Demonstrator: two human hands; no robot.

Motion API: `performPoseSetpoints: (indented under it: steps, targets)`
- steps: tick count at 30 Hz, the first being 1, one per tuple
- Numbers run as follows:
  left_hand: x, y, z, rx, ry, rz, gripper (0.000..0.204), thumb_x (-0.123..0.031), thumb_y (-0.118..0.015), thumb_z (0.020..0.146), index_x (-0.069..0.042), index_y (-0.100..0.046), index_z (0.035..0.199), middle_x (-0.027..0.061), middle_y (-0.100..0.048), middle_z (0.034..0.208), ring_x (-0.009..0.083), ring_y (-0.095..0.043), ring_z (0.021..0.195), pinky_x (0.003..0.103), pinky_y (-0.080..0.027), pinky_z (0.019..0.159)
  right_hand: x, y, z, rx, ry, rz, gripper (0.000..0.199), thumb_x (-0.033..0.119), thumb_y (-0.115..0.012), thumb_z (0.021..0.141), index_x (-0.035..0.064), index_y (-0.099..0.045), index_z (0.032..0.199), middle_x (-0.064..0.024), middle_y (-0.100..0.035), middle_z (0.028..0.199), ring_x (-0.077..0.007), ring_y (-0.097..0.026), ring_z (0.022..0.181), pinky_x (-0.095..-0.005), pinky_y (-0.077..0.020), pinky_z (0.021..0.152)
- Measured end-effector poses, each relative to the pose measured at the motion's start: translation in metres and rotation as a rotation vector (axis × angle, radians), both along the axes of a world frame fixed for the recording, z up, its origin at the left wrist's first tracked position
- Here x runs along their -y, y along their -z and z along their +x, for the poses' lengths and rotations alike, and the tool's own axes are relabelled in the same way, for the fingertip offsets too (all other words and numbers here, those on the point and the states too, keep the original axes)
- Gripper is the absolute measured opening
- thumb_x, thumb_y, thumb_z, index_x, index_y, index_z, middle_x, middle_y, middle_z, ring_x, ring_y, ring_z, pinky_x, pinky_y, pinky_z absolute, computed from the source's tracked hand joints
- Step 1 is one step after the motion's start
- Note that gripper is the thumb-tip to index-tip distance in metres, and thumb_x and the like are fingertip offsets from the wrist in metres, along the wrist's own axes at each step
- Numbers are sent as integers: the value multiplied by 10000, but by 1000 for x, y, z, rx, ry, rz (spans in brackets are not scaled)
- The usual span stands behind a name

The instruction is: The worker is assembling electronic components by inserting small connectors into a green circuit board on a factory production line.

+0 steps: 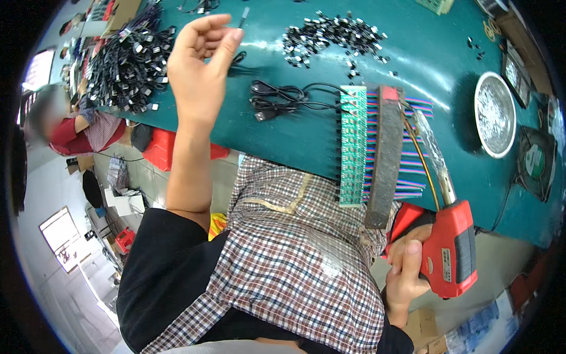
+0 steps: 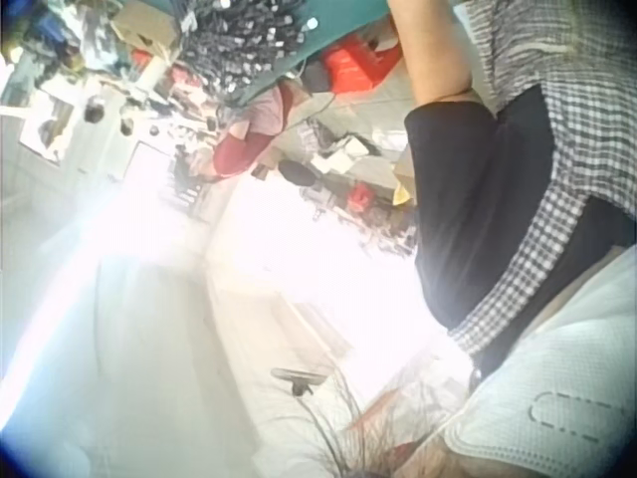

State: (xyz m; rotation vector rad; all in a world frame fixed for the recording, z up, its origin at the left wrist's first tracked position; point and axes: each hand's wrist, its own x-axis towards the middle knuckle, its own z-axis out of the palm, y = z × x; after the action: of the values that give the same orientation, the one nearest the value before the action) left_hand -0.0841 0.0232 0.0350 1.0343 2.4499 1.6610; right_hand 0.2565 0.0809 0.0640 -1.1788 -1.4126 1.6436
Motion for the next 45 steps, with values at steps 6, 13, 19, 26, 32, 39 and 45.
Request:
performPoseSetpoints:
  steps: [6,13,19,26,32,39,45]
  targets:
    - [25,-48,-10,-101,-59,373,150,-65,-607,963,33,-669,1060,39,-647,855,88,-606,726,216,-537,724,-5,1,1,-12,12,36,120,108,-545,964,3,-505,921,-24,-449,709,-42,-303,410,-222,-321,411]
    - [9,-30,68,378,588,-73,73,-61,-697,910,1,-662,898,-21,-545,749,9,-454,621,187,-359,529,-15,0,-19,91,13,112,154,10,-592,907,-11,-538,1049,-14,-484,772,-78,-420,526,-242,-397,500]
    - [-13,-18,101,956,702,-258,129,-104,-657,948,20,-651,914,31,-669,883,55,-560,777,216,-458,703,-30,-4,-49,116,-121,167,374,-46,-752,813,17,-580,1139,-5,-624,918,-78,-594,846,-233,-476,743]
    - [-19,-10,114,897,700,-220,177,-140,-666,935,19,-667,859,-43,-593,712,2,-480,635,194,-389,543,-44,16,-51,61,-344,517,550,-160,-726,740,0,-480,1204,-70,-538,1029,-204,-628,1002,-329,-521,879]
    - [-16,-7,122,833,665,-234,161,-119,-677,922,17,-654,840,-17,-589,710,25,-484,609,230,-386,507,-41,22,-53,94,-147,424,219,-8,-793,753,48,-694,941,-70,-618,961,-187,-608,864,-306,-500,726]
    - [-14,-9,129,424,631,-170,85,-33,-706,881,13,-644,847,20,-559,770,57,-490,611,214,-383,525,-42,20,-49,239,-328,602,545,-137,-702,788,-5,-428,1239,-82,-597,960,-171,-668,907,-297,-536,808]
    - [-13,-10,132,325,646,-148,61,-15,-706,886,16,-654,875,1,-550,801,21,-464,649,176,-368,549,-39,15,-55,63,-295,438,520,-158,-690,784,-17,-435,1214,-99,-585,973,-185,-681,879,-300,-553,774]
